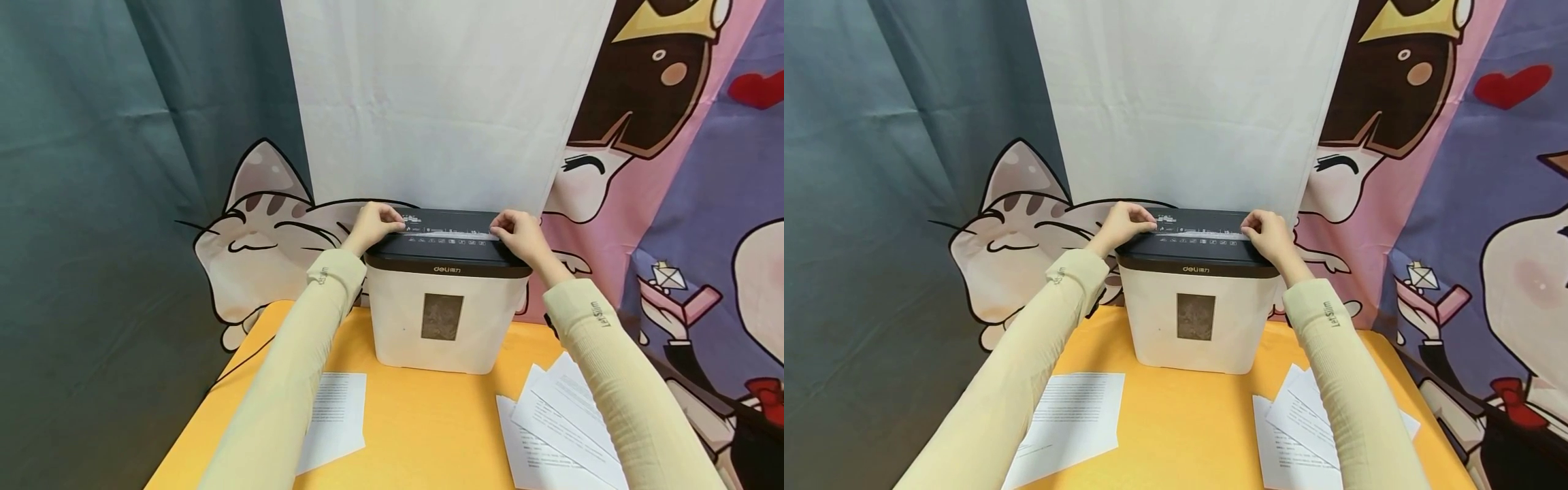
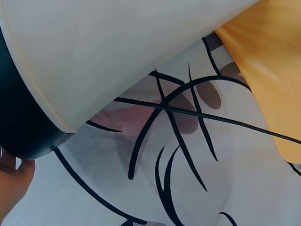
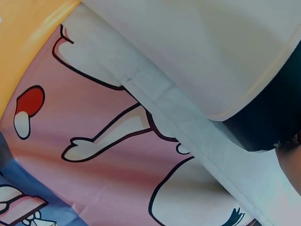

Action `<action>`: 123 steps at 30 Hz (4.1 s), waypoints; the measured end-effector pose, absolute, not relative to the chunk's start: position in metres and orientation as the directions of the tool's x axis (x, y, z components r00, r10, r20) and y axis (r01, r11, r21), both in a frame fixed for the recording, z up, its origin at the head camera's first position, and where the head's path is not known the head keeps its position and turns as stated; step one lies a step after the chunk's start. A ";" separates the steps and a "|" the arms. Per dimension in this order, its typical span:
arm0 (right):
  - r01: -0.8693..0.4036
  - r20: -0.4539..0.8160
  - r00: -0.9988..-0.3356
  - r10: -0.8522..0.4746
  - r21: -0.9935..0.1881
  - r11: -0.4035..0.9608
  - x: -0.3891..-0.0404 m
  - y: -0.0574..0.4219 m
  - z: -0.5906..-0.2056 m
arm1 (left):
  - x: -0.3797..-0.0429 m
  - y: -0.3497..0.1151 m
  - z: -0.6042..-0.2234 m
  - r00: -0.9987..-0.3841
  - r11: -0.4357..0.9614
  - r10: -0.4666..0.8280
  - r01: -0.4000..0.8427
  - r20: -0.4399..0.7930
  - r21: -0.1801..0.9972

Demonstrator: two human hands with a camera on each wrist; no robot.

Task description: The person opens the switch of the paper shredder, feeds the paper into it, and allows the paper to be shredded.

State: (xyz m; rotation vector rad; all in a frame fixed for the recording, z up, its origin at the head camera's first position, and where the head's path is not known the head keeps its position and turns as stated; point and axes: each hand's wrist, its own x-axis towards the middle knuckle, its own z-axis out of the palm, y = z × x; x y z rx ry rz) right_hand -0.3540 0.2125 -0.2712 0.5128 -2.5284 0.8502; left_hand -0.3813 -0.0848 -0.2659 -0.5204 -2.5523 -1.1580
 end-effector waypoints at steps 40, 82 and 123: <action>-0.626 0.735 -0.674 -0.076 -0.514 0.587 -0.314 0.197 -0.296 | -0.332 -0.117 -0.304 -0.770 0.426 -0.008 0.574 0.638 0.699; -0.694 0.702 -0.710 -0.055 -0.686 0.219 -0.220 0.124 -0.355 | -0.217 -0.163 -0.418 -0.867 0.316 -0.147 0.415 0.476 0.853; 0.126 -0.119 -0.974 -0.192 -0.992 -0.027 -0.204 0.033 -0.532 | -0.173 -0.241 -0.550 -0.937 0.515 -0.343 -0.122 0.073 0.849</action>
